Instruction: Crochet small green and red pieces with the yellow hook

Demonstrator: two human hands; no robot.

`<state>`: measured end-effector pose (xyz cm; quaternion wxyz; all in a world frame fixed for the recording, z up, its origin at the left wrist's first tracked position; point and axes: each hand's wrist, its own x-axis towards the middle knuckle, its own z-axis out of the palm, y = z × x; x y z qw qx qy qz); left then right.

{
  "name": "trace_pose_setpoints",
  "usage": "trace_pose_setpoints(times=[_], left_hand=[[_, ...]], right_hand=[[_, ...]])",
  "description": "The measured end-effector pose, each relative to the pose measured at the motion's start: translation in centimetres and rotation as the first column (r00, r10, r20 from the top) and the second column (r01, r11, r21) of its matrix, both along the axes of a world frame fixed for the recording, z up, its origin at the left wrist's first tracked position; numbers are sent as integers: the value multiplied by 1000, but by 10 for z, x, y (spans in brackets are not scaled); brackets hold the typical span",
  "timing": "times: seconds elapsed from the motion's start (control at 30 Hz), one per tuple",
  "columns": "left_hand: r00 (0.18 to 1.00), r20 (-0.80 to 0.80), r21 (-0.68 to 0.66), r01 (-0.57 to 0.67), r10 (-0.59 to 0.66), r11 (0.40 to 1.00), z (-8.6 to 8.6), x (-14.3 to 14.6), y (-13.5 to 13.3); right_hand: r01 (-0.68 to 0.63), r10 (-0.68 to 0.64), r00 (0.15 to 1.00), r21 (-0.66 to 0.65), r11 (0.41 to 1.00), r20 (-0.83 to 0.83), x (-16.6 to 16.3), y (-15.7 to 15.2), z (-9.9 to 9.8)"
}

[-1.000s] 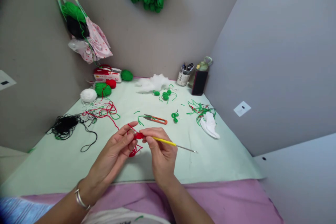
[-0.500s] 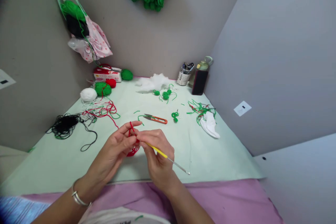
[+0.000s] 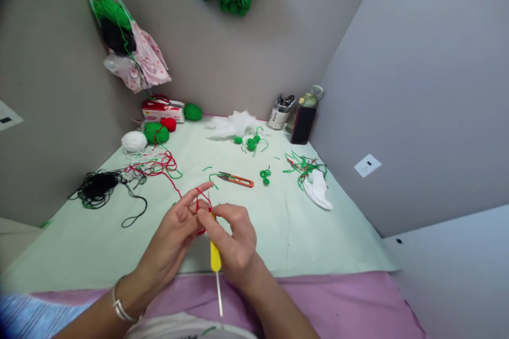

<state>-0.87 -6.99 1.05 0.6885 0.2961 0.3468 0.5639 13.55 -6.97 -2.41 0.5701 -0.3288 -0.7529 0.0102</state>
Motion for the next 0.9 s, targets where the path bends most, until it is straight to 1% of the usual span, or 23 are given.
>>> trace_pose_setpoints(times=[0.1, 0.17, 0.3, 0.47, 0.6, 0.7, 0.73, 0.77, 0.8, 0.83, 0.87, 0.9], left_hand=[[993, 103, -102, 72, -62, 992, 2, -2, 1], [991, 123, -114, 60, -45, 992, 4, -5, 2], [994, 104, -100, 36, -25, 994, 6, -10, 3], [997, 72, -68, 47, -42, 997, 6, -11, 2], [1000, -20, -4, -5, 5, 1000, 6, -9, 2], [995, -92, 42, -37, 41, 998, 5, -7, 2], [993, -107, 58, -48, 54, 997, 4, -5, 2], [991, -116, 74, -60, 68, 995, 2, -4, 1], [990, -118, 90, -67, 78, 994, 0, -2, 0], [990, -113, 104, -70, 82, 992, -2, 0, -1], [992, -100, 106, -66, 77, 992, -3, 1, -2], [995, -77, 91, -54, 61, 994, -5, 2, -3]], right_hand=[[-100, 74, 978, -131, 986, -194, -1, 0, 5], [-158, 85, 939, -200, 967, -333, 0, 1, 12], [-266, 98, 856, -271, 925, -508, 4, 1, 18], [-375, 73, 761, -345, 860, -644, 7, 2, 16], [-419, 66, 731, -370, 829, -679, 6, 4, 17], [-478, 95, 701, -366, 798, -707, 3, 5, 20], [-484, 106, 705, -367, 794, -701, 1, 4, 21], [-466, 115, 733, -371, 804, -670, 0, 3, 20], [-414, 119, 783, -369, 832, -610, -1, 2, 19], [-331, 111, 849, -355, 874, -516, -2, 1, 17], [-231, 94, 914, -315, 921, -395, -3, -1, 14], [-137, 68, 961, -246, 960, -268, -3, -2, 11]])
